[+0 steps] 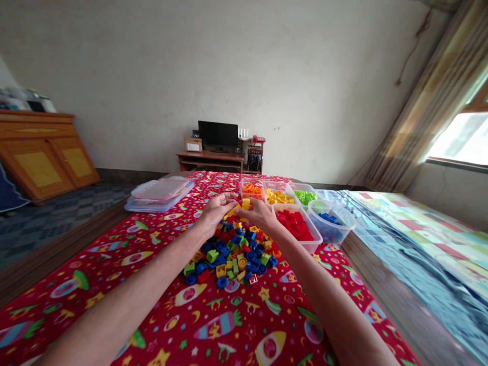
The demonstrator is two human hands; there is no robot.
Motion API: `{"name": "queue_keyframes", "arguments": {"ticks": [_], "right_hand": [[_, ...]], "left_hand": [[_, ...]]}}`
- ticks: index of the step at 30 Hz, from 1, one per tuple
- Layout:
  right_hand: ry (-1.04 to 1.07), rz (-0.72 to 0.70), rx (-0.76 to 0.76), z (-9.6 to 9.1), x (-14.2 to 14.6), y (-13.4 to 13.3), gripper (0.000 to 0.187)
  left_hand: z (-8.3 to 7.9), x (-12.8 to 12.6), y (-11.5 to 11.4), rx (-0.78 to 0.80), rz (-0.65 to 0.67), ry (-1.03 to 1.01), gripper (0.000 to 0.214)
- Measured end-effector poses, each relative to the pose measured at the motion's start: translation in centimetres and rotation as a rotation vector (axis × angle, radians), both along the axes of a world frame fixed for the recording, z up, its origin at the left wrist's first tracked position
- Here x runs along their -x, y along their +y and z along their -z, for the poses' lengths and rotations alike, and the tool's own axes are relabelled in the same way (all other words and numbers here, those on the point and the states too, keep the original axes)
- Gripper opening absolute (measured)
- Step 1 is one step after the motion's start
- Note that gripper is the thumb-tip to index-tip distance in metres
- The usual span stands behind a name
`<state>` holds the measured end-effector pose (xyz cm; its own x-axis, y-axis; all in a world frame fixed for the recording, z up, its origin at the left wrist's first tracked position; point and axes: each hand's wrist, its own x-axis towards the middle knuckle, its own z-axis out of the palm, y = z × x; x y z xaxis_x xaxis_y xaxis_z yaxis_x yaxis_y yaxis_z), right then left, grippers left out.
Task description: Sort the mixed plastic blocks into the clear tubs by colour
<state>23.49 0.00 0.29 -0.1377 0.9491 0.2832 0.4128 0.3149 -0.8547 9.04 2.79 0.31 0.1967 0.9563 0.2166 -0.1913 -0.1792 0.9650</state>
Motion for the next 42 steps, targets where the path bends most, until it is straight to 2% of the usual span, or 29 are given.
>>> {"name": "queue_keyframes", "arguments": {"ticks": [3,6,10,12,16,23,28,31,35,37,42], "right_hand": [[0.011,-0.044,0.005,-0.5,-0.3,-0.3,0.033],[0.083,0.026,-0.019,-0.5,-0.7,-0.2,0.031],[0.279,0.09,0.039,0.0,-1.2,0.3,0.037],[0.334,0.096,0.061,0.2,-1.2,0.4,0.038],[0.403,0.112,0.036,0.1,-1.1,0.2,0.038],[0.549,0.168,0.034,-1.0,-2.5,0.2,0.04],[0.562,0.104,0.072,-1.1,-3.1,0.3,0.037],[0.472,0.052,0.069,-1.3,-3.7,0.2,0.033],[0.172,0.024,0.043,-1.6,-5.8,0.4,0.027],[0.057,0.098,0.0,-1.8,-7.3,0.7,0.02],[-0.253,0.42,-0.066,-2.8,-10.6,3.1,0.013]], "left_hand": [[-0.1,0.0,-0.1,0.025,-0.019,0.009,0.028],[-0.3,0.3,-0.1,0.055,-0.023,0.027,0.03],[-0.2,0.7,0.0,0.007,0.151,0.132,0.047],[0.0,0.7,0.1,-0.037,0.193,0.202,0.053],[0.7,0.6,0.4,-0.115,0.121,0.339,0.055],[1.4,1.1,2.0,-0.299,0.056,0.601,0.045],[1.6,1.2,2.0,-0.469,0.049,0.79,0.037],[2.0,1.4,2.2,-0.552,-0.003,0.843,0.042],[2.6,1.8,3.2,-0.566,-0.03,0.868,0.046],[2.8,2.0,3.5,-0.571,-0.03,0.885,0.044],[3.0,1.7,2.7,-0.613,-0.012,0.961,0.04]]}}
